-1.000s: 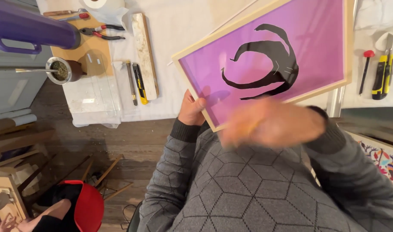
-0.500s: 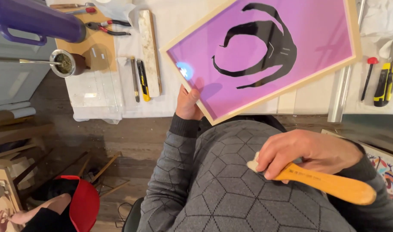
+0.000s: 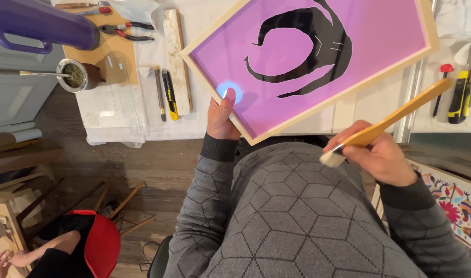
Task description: Framing a piece of artwork by cleaning the frame components and using a staple gun to secure the assembly.
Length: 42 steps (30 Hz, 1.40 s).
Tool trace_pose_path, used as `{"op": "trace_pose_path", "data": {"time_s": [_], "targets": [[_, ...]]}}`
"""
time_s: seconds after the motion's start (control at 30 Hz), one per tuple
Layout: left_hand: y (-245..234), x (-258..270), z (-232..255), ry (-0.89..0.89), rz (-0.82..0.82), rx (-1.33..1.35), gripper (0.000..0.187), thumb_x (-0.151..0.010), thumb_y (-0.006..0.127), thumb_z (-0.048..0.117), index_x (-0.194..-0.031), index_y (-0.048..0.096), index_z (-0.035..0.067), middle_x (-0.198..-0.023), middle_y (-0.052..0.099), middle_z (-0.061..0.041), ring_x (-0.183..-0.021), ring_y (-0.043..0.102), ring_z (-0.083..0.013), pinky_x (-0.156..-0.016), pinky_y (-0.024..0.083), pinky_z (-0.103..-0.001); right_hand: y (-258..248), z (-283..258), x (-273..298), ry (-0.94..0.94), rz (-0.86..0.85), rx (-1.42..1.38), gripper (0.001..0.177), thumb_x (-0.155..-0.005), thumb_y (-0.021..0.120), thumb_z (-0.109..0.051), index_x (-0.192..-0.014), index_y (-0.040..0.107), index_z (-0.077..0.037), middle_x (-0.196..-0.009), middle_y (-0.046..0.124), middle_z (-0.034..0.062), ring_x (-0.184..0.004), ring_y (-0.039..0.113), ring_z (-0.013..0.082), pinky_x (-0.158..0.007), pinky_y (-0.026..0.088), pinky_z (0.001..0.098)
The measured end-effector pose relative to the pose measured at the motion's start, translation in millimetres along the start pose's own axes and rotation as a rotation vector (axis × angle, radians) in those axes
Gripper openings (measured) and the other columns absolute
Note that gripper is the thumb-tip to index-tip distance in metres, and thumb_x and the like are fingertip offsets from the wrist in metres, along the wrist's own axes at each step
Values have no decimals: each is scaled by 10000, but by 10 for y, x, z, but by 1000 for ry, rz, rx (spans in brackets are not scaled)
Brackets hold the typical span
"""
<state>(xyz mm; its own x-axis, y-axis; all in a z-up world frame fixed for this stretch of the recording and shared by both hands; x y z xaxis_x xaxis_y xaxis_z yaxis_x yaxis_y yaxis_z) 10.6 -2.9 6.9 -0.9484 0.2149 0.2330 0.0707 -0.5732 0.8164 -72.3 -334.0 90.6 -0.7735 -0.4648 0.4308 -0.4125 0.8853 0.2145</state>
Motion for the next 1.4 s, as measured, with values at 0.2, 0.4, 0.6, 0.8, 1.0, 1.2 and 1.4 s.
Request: {"op": "trace_pose_path", "data": {"time_s": [0.2, 0.4, 0.6, 0.8, 1.0, 1.2, 1.4], "targets": [[-50, -4, -6, 18, -11, 31, 511, -988, 803, 327, -1321, 579, 10, -1179, 694, -92, -1061, 695, -207, -910, 589, -386, -25, 98, -103, -159, 201, -399, 30, -1021, 564, -37, -1046, 578, -47, -1220, 733, 163, -1193, 670, 245, -1106, 503, 418], [-84, -21, 11, 25, -15, 37, 544, -966, 792, 315, -1355, 553, 19, -1199, 690, -90, -1075, 698, -208, -921, 595, -390, -121, 346, -188, 71, 509, 141, 204, -994, 619, -67, -1172, 683, 9, -1180, 736, 90, -1058, 666, 139, -953, 517, 288], [-89, -11, 41, 27, 0, 27, 561, -1001, 787, 293, -1403, 522, 5, -1237, 675, -103, -1108, 687, -223, -947, 592, -408, -519, 912, 221, 26, 580, 254, 189, -999, 675, -69, -1171, 641, -2, -1089, 732, 68, -1004, 660, 118, -877, 528, 248], [-142, -47, 10, 14, -3, 18, 587, -983, 785, 304, -1409, 513, 5, -1236, 675, -98, -1110, 685, -227, -937, 592, -427, -718, 1672, 923, 202, 776, -475, 189, -1045, 534, -102, -1191, 654, -104, -1122, 672, 15, -965, 698, 124, -733, 585, 355], [-112, -133, -34, -31, -6, 6, 575, -995, 789, 311, -1400, 525, 0, -1219, 677, -100, -1104, 684, -232, -938, 590, -437, -946, 3793, 1812, 795, 614, 301, 334, -951, 605, -33, -1265, 714, -64, -1122, 763, 163, -934, 725, 296, -815, 586, 412], [43, -213, -71, -64, -57, -8, 568, -984, 805, 322, -1380, 543, 10, -1227, 680, -101, -1115, 684, -237, -950, 590, -437, -776, 4257, 1931, -45, 900, -1129, 197, -1195, 618, -224, -1319, 640, -72, -1235, 700, 76, -1035, 663, 169, -882, 555, 324], [1, -225, -175, -63, -84, -1, 577, -961, 813, 337, -1373, 558, 24, -1224, 685, -80, -1114, 687, -215, -946, 586, -406, -967, 4886, 1985, 330, 929, -764, 176, -1181, 624, -242, -1208, 681, -78, -1172, 693, 57, -905, 562, 141, -756, 408, 278]]}}
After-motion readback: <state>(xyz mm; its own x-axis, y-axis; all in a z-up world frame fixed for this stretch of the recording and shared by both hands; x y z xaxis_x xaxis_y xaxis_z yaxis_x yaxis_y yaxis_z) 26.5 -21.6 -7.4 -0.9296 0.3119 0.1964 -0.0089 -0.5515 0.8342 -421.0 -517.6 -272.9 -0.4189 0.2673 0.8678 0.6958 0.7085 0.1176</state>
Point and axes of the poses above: each hand's wrist, its own x-axis away from the middle knuckle, its own y-axis out of the palm, z = x × y, the point moved 1 cm from there along -x, towards the middle knuckle
